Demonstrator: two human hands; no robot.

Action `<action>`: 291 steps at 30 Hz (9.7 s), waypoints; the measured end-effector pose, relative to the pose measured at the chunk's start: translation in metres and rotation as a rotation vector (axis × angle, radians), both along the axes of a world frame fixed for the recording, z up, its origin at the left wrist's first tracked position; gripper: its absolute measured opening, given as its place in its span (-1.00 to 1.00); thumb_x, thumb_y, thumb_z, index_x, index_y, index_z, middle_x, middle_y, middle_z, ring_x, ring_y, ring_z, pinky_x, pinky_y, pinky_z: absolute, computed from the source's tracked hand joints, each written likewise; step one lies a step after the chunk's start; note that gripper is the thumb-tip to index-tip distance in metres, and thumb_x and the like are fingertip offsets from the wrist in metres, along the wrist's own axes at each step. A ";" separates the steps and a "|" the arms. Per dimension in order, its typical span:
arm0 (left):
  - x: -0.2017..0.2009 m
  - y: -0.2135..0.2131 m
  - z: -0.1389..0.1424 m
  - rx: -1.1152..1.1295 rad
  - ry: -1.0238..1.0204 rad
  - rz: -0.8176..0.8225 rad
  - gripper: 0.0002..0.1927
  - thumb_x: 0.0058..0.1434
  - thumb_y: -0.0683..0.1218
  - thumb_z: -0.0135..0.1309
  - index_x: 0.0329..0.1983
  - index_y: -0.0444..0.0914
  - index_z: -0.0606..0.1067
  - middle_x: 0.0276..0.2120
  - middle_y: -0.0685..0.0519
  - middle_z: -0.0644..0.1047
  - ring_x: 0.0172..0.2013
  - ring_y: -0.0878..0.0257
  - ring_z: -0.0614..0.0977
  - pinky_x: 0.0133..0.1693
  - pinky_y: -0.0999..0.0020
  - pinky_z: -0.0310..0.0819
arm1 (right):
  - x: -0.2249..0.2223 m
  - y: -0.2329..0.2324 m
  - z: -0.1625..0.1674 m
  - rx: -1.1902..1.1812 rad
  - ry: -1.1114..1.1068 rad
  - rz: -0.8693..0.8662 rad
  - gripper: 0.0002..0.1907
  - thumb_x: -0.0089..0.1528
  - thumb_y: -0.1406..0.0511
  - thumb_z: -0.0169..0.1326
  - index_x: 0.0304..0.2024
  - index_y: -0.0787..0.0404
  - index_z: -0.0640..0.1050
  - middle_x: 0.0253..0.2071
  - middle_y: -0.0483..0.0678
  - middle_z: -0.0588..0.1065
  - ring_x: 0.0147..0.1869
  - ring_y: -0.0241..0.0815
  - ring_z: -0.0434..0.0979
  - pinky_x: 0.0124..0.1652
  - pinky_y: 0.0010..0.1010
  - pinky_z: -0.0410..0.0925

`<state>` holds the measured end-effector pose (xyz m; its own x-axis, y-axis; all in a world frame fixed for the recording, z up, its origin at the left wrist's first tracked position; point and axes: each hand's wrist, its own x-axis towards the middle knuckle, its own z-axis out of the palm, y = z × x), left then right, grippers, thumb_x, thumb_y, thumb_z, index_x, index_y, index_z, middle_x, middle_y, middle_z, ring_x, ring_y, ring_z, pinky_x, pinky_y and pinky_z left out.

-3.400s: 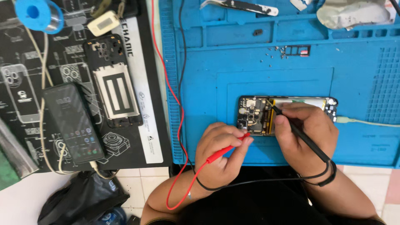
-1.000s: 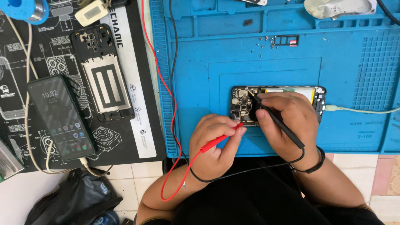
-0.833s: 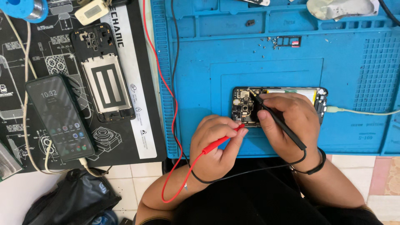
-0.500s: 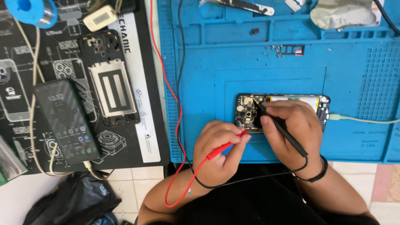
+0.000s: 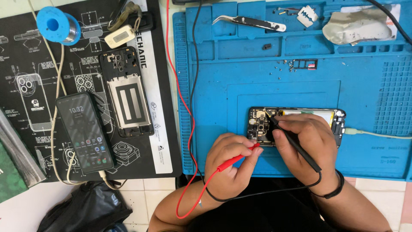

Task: The person uses multimeter probes to test points on the motherboard of a disassembled Oppo smartphone. They repeatedly probe various contacts while the phone is connected to a power source, then close the back cover and observe the charging indicator on the screen.

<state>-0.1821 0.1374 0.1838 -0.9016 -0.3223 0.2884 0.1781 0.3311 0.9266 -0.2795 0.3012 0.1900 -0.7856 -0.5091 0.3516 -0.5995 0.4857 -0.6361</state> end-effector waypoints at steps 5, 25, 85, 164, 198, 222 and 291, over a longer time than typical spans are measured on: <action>-0.001 0.001 0.000 0.008 0.005 0.005 -0.69 0.20 -0.29 0.34 -0.18 -0.23 0.41 -0.21 -0.03 0.61 -0.20 0.08 0.66 -0.15 0.27 0.54 | -0.001 0.001 -0.001 -0.016 -0.009 0.013 -0.76 0.23 0.40 0.27 -0.17 0.25 0.45 -0.11 0.03 0.61 -0.05 0.01 0.64 0.01 -0.21 0.42; 0.001 0.003 -0.001 0.003 0.019 0.008 -0.66 0.19 -0.31 0.35 -0.17 -0.23 0.40 -0.19 -0.03 0.60 -0.17 0.08 0.66 -0.17 0.30 0.54 | 0.006 0.025 -0.004 -0.263 -0.202 0.129 -0.91 0.28 0.43 0.12 -0.26 0.29 0.44 -0.23 0.04 0.57 -0.14 0.01 0.63 -0.02 -0.26 0.49; 0.001 0.002 0.002 0.026 0.002 -0.004 -0.66 0.22 -0.30 0.35 -0.15 -0.21 0.40 -0.18 -0.02 0.60 -0.18 0.09 0.65 -0.18 0.33 0.53 | 0.006 0.001 0.003 0.001 -0.090 0.032 -0.73 0.30 0.38 0.28 -0.02 0.22 0.47 0.04 0.02 0.61 -0.04 -0.03 0.65 -0.04 -0.31 0.43; 0.028 0.008 -0.028 0.387 0.170 0.218 -0.59 0.37 -0.45 0.08 0.09 -0.21 0.24 -0.05 -0.14 0.46 -0.07 0.10 0.64 0.03 0.18 0.65 | 0.034 0.101 0.008 0.012 0.323 0.389 -0.54 0.02 0.43 0.42 -0.15 0.09 0.44 -0.16 -0.06 0.52 -0.22 -0.10 0.51 -0.20 -0.27 0.49; 0.030 0.003 -0.028 0.370 0.157 0.181 -0.57 0.37 -0.47 0.06 0.10 -0.21 0.23 -0.04 -0.14 0.45 -0.07 0.11 0.63 0.05 0.20 0.63 | -0.014 0.057 0.022 0.145 0.282 0.096 -0.70 0.14 0.33 0.32 -0.16 0.23 0.50 -0.25 0.01 0.55 -0.18 0.06 0.52 0.00 -0.04 0.40; 0.012 0.000 -0.010 0.119 0.103 -0.074 -0.59 0.20 -0.41 0.31 -0.10 -0.23 0.36 -0.16 -0.06 0.53 -0.11 0.09 0.66 -0.13 0.34 0.66 | 0.008 0.051 0.017 0.018 0.105 -0.100 -0.44 0.54 0.03 -0.15 0.28 0.40 0.41 0.00 0.16 0.52 0.02 0.07 0.53 0.06 -0.23 0.38; 0.006 0.004 -0.001 0.070 0.024 0.035 -0.62 0.30 -0.39 0.29 -0.02 -0.22 0.36 -0.11 -0.02 0.53 -0.16 0.18 0.66 -0.10 0.38 0.57 | 0.028 0.019 0.002 -0.192 -0.224 0.098 -0.81 0.28 0.44 0.20 -0.14 0.34 0.45 -0.23 0.09 0.56 -0.07 -0.01 0.64 -0.08 -0.33 0.50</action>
